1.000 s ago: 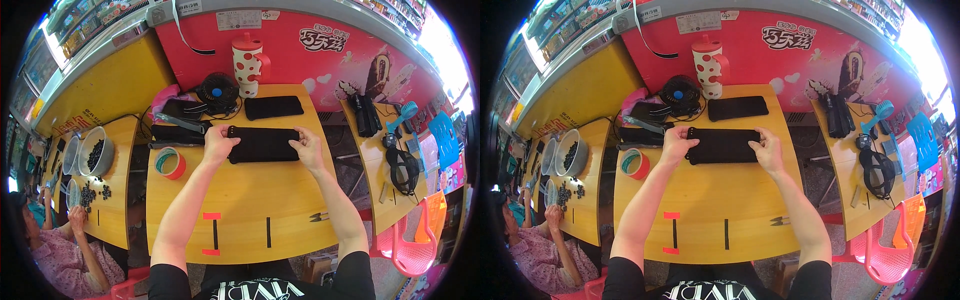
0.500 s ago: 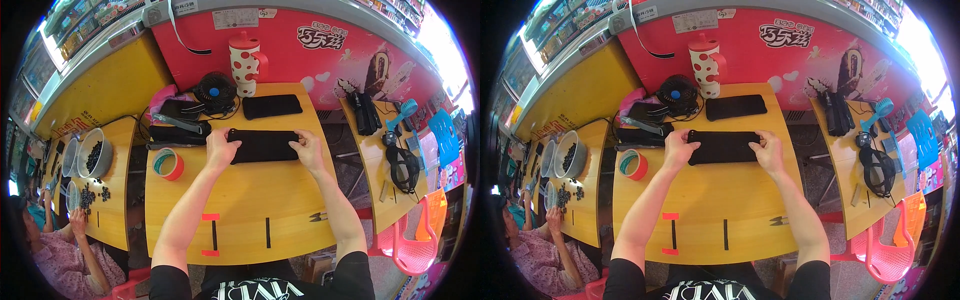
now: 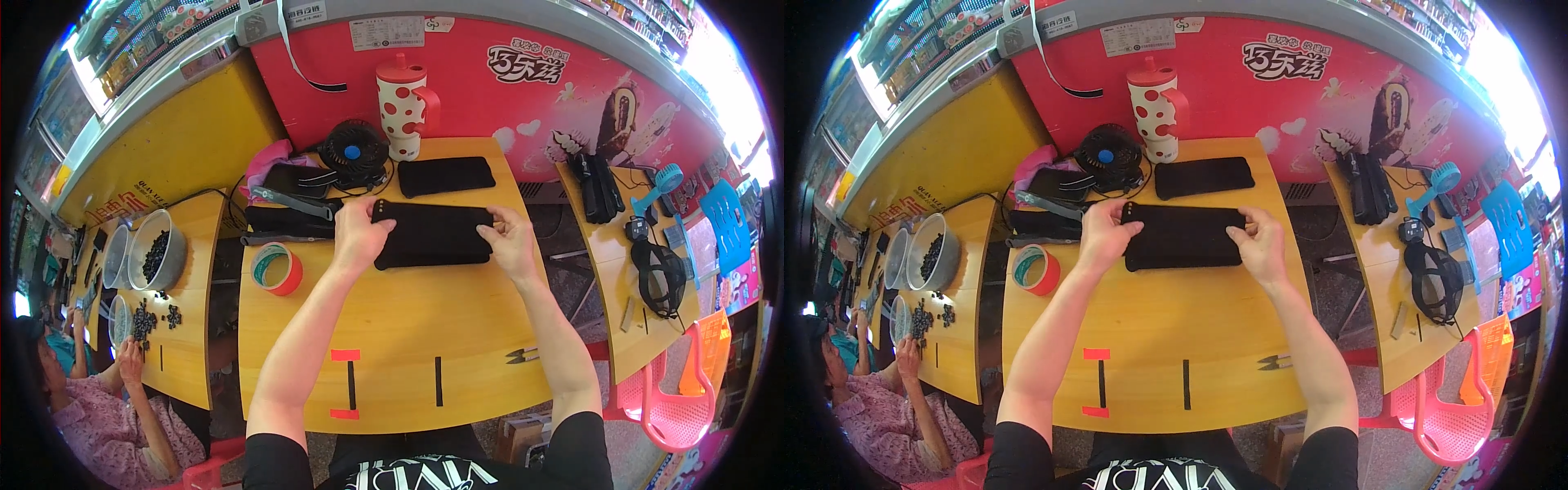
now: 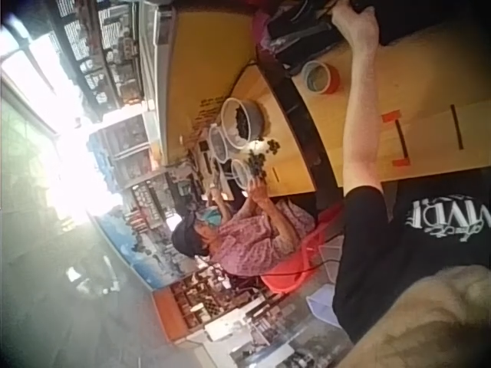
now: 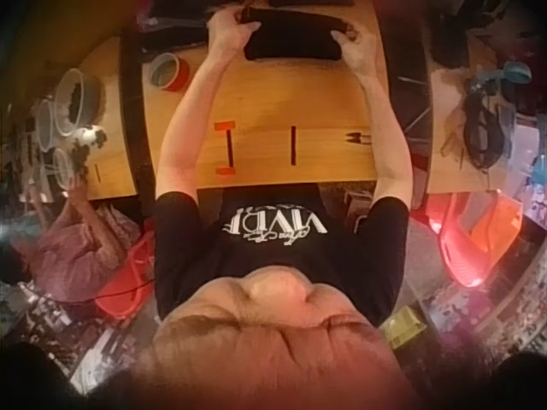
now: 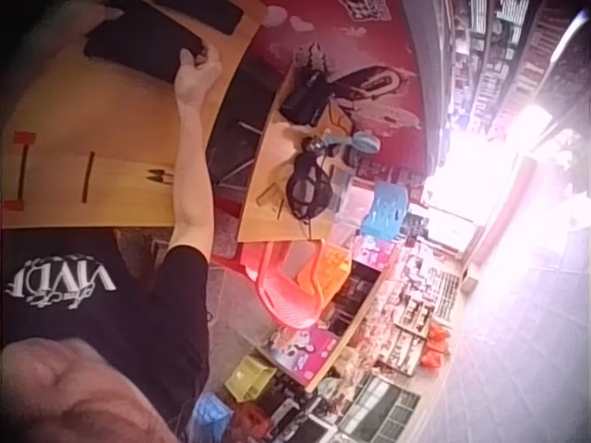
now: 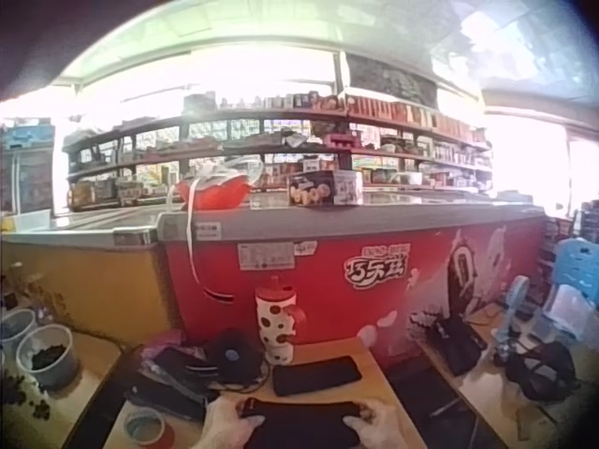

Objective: Assembling black straps by manually attaching small components and using a cutter to trim excess material.

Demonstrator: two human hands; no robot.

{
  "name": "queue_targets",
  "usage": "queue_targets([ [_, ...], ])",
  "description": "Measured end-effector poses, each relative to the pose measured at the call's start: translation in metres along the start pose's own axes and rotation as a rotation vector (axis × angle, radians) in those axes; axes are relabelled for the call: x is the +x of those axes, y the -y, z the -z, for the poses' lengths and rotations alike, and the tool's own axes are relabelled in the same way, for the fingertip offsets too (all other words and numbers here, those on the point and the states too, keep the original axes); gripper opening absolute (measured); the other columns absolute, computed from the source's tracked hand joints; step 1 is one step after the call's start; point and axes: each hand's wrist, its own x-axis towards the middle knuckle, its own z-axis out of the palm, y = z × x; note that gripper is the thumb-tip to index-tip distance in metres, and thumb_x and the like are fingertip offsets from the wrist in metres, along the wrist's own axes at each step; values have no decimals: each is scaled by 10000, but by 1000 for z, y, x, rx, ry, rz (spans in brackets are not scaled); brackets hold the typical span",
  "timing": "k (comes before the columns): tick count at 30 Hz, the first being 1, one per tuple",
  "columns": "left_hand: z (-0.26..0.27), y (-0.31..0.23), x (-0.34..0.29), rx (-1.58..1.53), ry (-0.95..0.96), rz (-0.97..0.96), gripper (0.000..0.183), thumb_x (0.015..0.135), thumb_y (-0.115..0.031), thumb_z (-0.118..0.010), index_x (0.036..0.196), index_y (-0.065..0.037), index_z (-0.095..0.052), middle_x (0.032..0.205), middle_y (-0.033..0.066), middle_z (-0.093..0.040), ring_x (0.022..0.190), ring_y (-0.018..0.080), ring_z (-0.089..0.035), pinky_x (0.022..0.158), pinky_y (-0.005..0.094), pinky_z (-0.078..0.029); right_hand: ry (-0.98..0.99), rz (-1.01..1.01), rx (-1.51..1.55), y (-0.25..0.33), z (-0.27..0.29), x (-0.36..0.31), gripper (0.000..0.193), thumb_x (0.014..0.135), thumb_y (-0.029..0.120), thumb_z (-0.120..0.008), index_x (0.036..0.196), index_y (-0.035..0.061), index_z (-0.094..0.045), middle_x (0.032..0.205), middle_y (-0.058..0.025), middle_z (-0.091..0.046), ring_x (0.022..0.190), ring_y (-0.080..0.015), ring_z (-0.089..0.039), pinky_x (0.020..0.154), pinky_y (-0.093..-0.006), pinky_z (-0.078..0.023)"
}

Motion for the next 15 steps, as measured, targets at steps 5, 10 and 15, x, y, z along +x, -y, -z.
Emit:
queue_targets([
  [5, 22, -43, 2, -264, -38, -150, 453, 697, 3, -752, 1121, 73, -611, 811, 104, -675, 747, 139, -627, 694, 283, -506, -20, 71, 215, 38, 18, 2, 452, 763, -79, -707, 1189, -46, -561, 920, -19, -561, 767, -49, -505, 702, -174, -428],
  [10, 57, -78, -3, -795, 126, -192, 405, 761, 106, -685, 1153, 85, -585, 913, 52, -624, 778, 83, -585, 729, 201, -513, 130, -46, 530, 76, 42, -11, 570, 773, -95, -674, 1296, -33, -457, 840, -15, -559, 709, -53, -539, 585, -159, -427],
  [15, 74, -92, -13, -733, 160, -213, 377, 769, 106, -681, 1136, 77, -599, 932, 67, -638, 815, 89, -598, 752, 211, -513, 187, -126, 680, 99, 48, -19, 447, 781, -105, -660, 1206, -51, -533, 888, -48, -624, 782, -92, -617, 633, -188, -507],
])
